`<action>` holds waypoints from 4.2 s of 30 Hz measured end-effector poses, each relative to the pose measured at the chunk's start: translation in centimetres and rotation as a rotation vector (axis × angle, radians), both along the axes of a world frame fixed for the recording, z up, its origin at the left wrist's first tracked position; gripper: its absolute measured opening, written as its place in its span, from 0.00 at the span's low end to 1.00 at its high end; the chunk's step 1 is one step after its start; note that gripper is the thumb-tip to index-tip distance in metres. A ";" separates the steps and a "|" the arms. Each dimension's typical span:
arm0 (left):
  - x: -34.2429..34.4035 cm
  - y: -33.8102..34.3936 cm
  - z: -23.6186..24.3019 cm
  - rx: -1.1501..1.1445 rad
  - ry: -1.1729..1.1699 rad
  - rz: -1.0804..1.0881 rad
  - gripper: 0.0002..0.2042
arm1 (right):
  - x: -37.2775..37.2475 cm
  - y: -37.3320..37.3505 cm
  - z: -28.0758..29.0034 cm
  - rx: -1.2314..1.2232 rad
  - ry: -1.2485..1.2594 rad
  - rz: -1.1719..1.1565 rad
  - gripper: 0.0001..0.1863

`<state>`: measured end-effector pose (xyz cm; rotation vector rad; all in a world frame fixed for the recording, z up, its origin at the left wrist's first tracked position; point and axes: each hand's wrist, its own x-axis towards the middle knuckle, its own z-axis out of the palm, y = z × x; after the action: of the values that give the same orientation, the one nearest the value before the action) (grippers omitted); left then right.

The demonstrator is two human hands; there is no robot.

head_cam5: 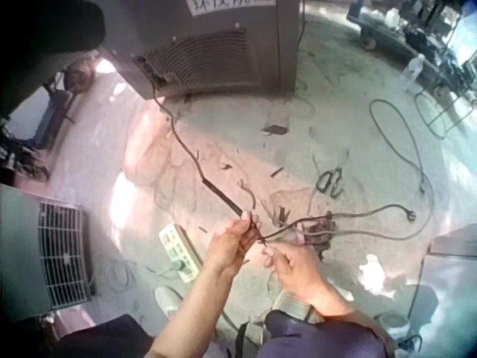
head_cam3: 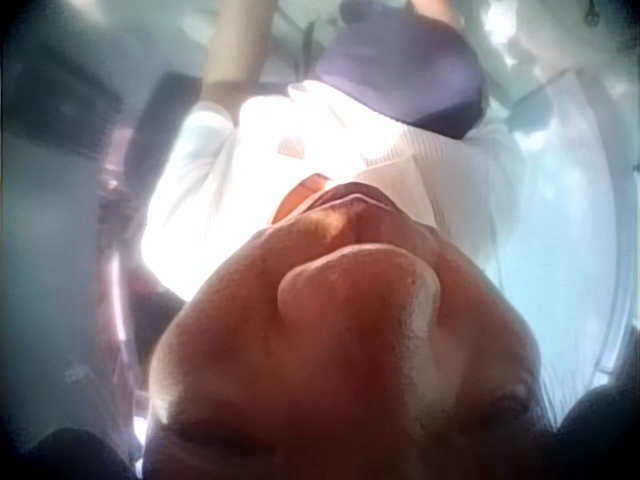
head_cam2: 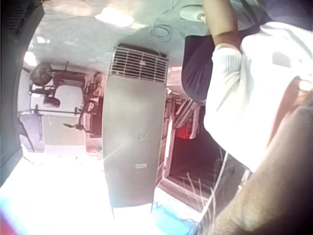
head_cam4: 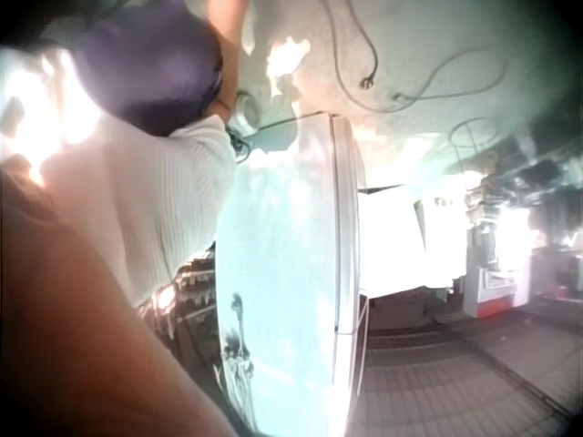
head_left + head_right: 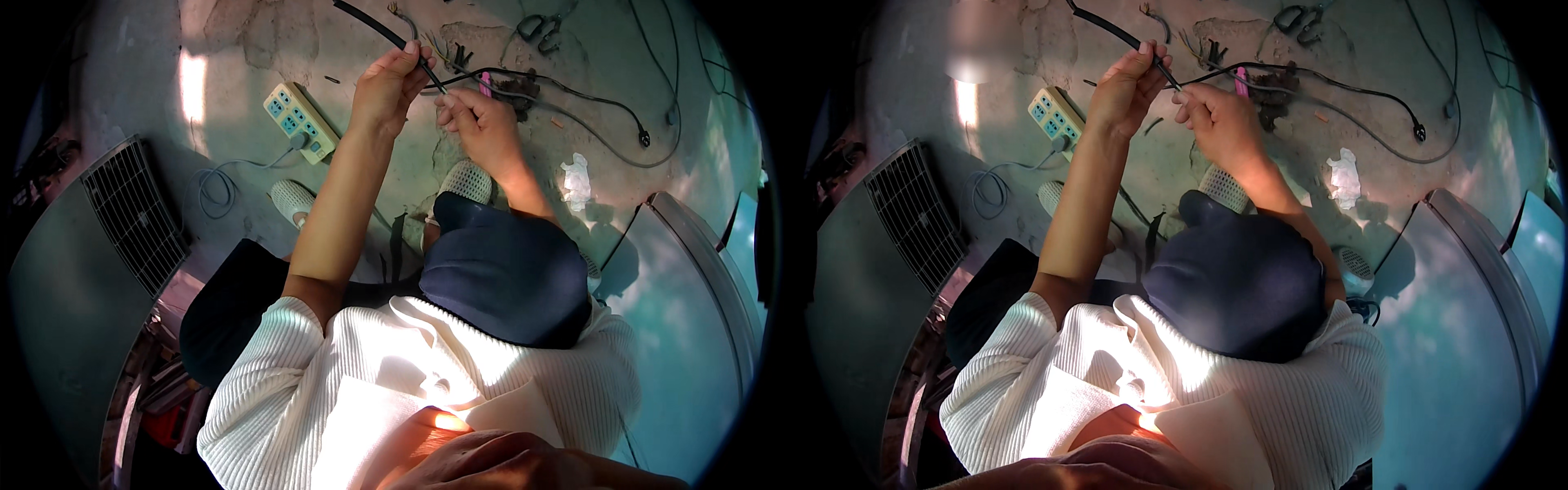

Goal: The person strips the insulation from electric wires using scissors and twists the exposed copper strands together by hand.

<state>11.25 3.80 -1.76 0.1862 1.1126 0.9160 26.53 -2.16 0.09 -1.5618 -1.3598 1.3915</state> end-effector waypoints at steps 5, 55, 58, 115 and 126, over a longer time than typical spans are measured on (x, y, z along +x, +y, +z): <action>-2.4 2.0 -1.9 0.446 0.435 0.125 0.13 | 0.2 -0.2 0.4 -0.145 0.150 -0.015 0.12; -2.1 0.1 4.6 0.553 0.598 -0.643 0.10 | 0.8 4.0 0.5 -0.096 0.569 -0.230 0.10; -2.0 -0.3 4.1 0.525 0.603 -0.583 0.10 | 0.7 3.9 0.2 -0.066 0.607 -0.261 0.10; -3.2 -0.4 5.7 0.330 0.437 -0.187 0.10 | 9.3 4.3 -2.3 -0.340 0.718 -0.368 0.20; -2.8 -0.2 6.0 0.326 0.415 -0.159 0.10 | 3.0 0.9 1.3 0.012 0.124 0.125 0.27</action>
<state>8.45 3.60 4.21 0.7495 1.2994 0.9341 29.50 -1.26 1.39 -1.3789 -1.4070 1.5261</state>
